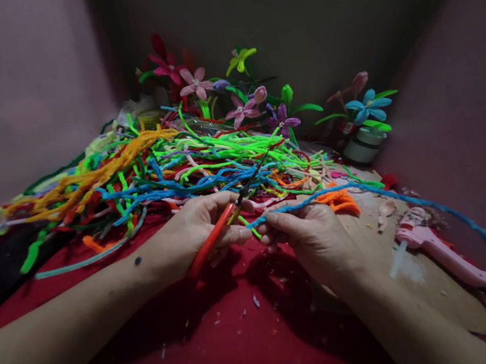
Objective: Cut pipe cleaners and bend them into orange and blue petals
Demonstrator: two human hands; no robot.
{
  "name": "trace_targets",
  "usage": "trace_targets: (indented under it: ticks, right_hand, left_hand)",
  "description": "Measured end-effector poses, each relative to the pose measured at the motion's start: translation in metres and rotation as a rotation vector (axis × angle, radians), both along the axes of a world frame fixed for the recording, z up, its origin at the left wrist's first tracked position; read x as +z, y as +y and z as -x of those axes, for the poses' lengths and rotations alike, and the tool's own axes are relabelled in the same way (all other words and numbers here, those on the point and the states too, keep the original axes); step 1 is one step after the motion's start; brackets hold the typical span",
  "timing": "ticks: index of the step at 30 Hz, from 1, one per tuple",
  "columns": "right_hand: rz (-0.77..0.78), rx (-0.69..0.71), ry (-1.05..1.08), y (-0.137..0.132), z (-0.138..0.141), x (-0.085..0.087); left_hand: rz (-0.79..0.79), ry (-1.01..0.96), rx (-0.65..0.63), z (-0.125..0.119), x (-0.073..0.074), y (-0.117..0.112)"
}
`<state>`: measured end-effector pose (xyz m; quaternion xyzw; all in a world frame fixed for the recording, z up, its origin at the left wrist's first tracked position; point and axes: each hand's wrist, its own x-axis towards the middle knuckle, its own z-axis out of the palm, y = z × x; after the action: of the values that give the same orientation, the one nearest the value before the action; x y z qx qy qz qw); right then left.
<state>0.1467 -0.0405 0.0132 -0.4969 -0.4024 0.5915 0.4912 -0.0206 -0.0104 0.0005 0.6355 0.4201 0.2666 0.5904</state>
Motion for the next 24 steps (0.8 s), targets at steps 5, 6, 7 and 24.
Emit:
trace_targets:
  ticks: [5, 6, 7, 24]
  right_hand:
    - [-0.045, -0.005, 0.092, 0.007, -0.001, -0.017]
    - [-0.065, -0.012, 0.101, 0.007, -0.002, -0.017]
    - [-0.078, -0.022, 0.103, 0.007, -0.002, -0.016]
    - [-0.214, -0.187, 0.052, 0.014, -0.007, -0.029]
  left_hand:
    - [-0.027, -0.001, 0.016, 0.000, 0.000, 0.002]
    - [-0.041, -0.003, 0.013, 0.000, 0.000, 0.002]
    - [-0.057, -0.005, 0.012, 0.000, 0.000, 0.003]
    - [-0.975, 0.426, 0.151, 0.008, -0.024, 0.007]
